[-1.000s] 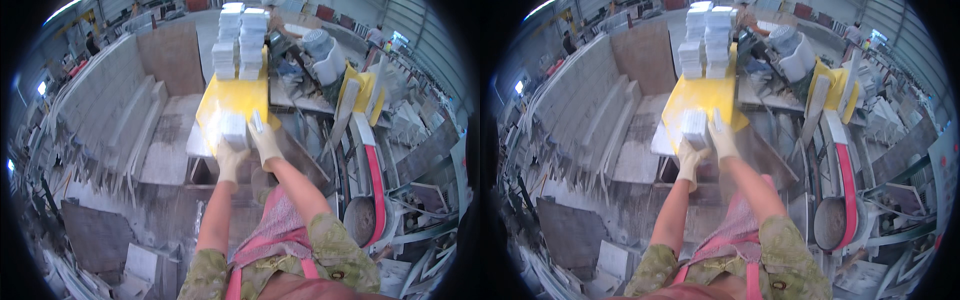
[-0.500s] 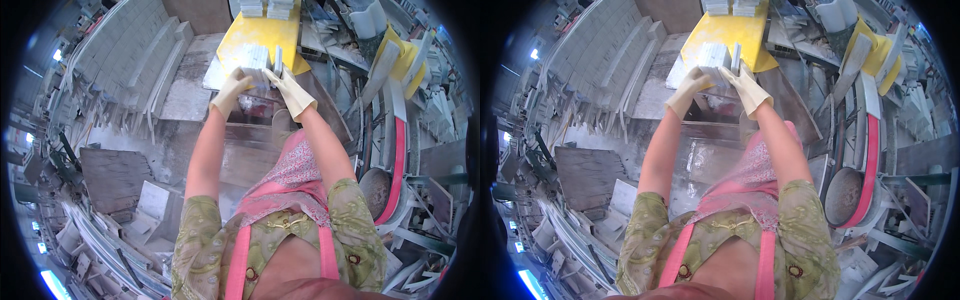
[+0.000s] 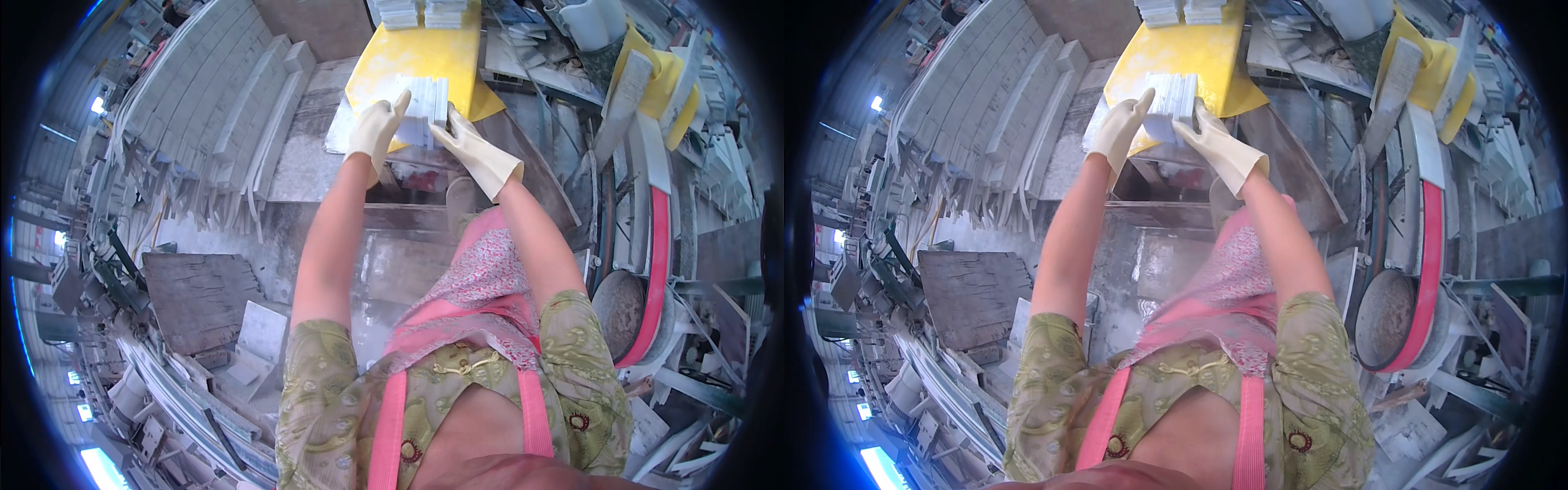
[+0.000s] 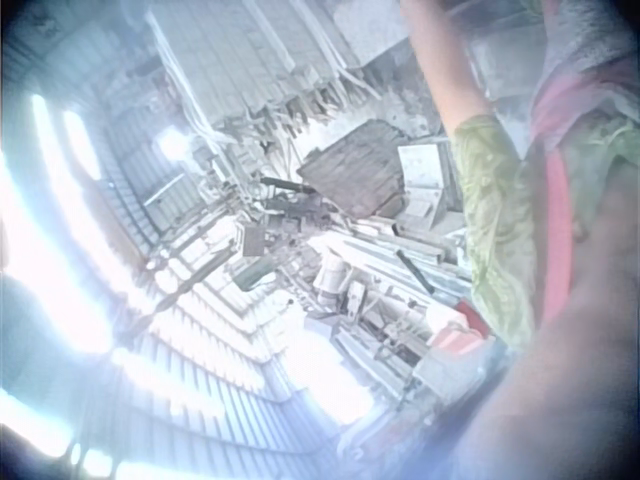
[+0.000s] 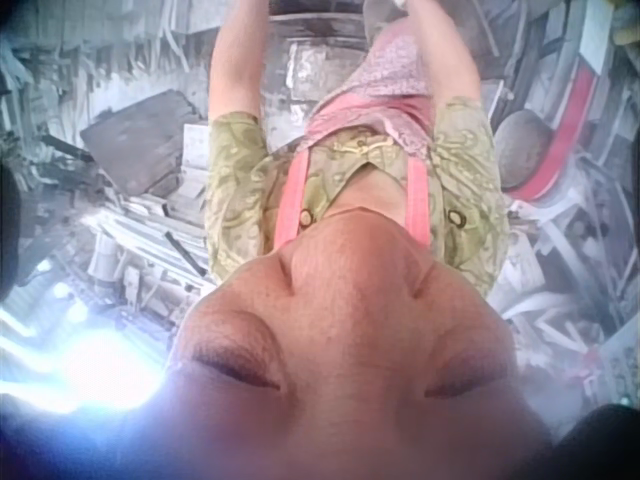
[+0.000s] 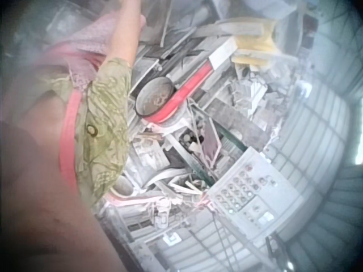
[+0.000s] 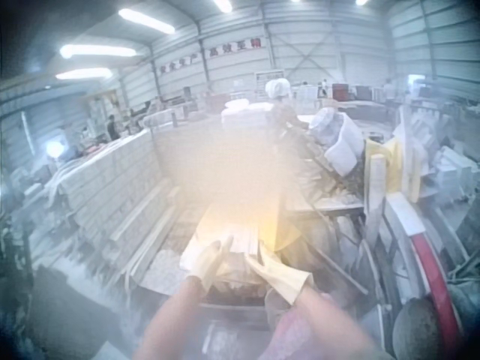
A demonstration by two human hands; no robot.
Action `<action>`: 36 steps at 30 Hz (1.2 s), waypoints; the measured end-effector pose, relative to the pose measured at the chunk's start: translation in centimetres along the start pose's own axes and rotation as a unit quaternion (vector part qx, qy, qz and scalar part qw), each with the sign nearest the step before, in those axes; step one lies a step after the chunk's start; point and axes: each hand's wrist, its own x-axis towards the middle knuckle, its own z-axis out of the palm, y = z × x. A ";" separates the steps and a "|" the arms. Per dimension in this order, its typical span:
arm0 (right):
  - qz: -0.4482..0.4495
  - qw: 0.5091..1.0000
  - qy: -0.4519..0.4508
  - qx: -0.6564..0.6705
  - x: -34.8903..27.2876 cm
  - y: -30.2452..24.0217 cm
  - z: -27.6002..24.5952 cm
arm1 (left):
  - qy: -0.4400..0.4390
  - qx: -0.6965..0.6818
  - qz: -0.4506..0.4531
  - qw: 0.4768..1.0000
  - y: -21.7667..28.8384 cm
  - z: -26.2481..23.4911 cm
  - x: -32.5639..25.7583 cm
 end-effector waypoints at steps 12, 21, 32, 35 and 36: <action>0.102 0.982 -0.031 -0.155 -2.4 -5.1 0.8 | -0.014 0.212 -0.013 0.977 4.0 0.9 3.2; 0.143 0.969 -0.055 -0.193 -2.7 -6.1 0.8 | 0.029 0.305 -0.165 0.938 5.7 4.1 6.1; 0.038 0.982 0.019 0.184 -2.4 -0.6 -1.3 | 0.012 0.226 -0.123 0.966 6.6 1.9 4.3; 0.195 0.939 0.014 0.282 -1.3 1.2 -1.6 | -0.002 0.250 -0.150 0.957 5.6 0.9 5.1; 0.217 0.920 0.003 0.325 -0.8 1.2 -1.7 | -0.004 0.236 -0.148 0.960 5.0 0.5 5.3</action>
